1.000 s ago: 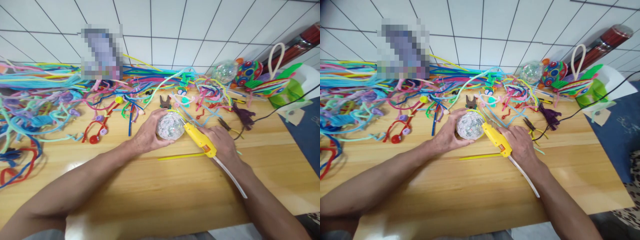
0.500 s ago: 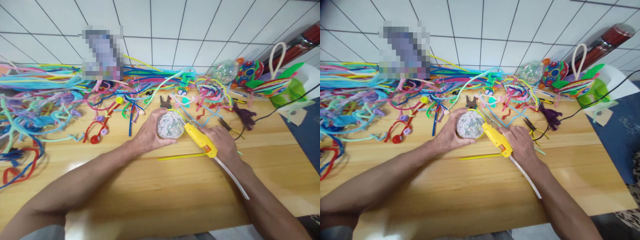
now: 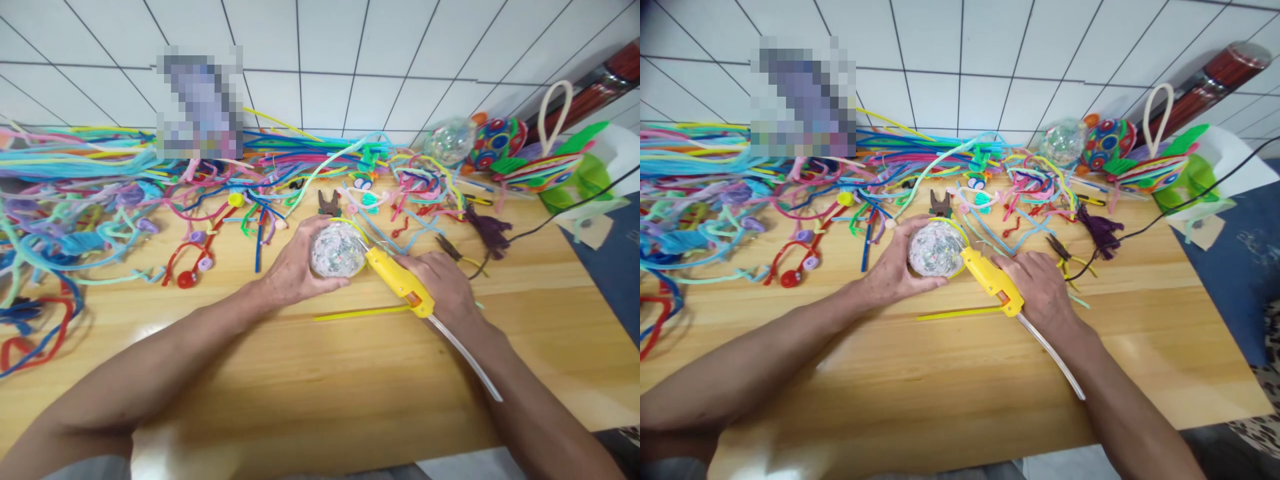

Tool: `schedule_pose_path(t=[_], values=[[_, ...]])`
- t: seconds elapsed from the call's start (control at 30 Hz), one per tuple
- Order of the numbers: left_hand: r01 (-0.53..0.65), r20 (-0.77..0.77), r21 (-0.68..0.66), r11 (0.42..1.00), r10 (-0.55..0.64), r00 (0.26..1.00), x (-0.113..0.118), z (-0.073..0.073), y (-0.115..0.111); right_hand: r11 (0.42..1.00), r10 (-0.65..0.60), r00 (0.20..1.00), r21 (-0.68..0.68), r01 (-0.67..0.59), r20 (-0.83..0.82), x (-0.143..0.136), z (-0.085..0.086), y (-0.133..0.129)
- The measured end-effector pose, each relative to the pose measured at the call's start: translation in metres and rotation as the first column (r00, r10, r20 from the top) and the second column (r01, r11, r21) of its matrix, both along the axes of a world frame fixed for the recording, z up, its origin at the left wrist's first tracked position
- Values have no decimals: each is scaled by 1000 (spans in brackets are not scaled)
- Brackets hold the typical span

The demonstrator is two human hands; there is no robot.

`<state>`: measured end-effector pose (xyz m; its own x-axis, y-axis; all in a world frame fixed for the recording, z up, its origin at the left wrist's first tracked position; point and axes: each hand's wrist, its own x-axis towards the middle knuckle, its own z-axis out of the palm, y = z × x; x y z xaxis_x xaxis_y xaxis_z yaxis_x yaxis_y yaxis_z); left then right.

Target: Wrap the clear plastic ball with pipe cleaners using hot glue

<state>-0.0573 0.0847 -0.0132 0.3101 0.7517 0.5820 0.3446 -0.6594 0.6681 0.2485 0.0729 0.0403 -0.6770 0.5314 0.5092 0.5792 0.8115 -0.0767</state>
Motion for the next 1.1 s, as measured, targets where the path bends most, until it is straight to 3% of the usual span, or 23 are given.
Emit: schedule_pose_path(t=[0.77, 1.1], values=[[-50, -6, -67, 996, 50, 999, -1, -2, -1, 999, 9, 1000, -31, -10, -23, 5, -6, 2], [-15, -27, -10, 1000, 15, 1000, -2, 0, 0, 999, -23, 998, -30, 22, -53, -3, -7, 0]])
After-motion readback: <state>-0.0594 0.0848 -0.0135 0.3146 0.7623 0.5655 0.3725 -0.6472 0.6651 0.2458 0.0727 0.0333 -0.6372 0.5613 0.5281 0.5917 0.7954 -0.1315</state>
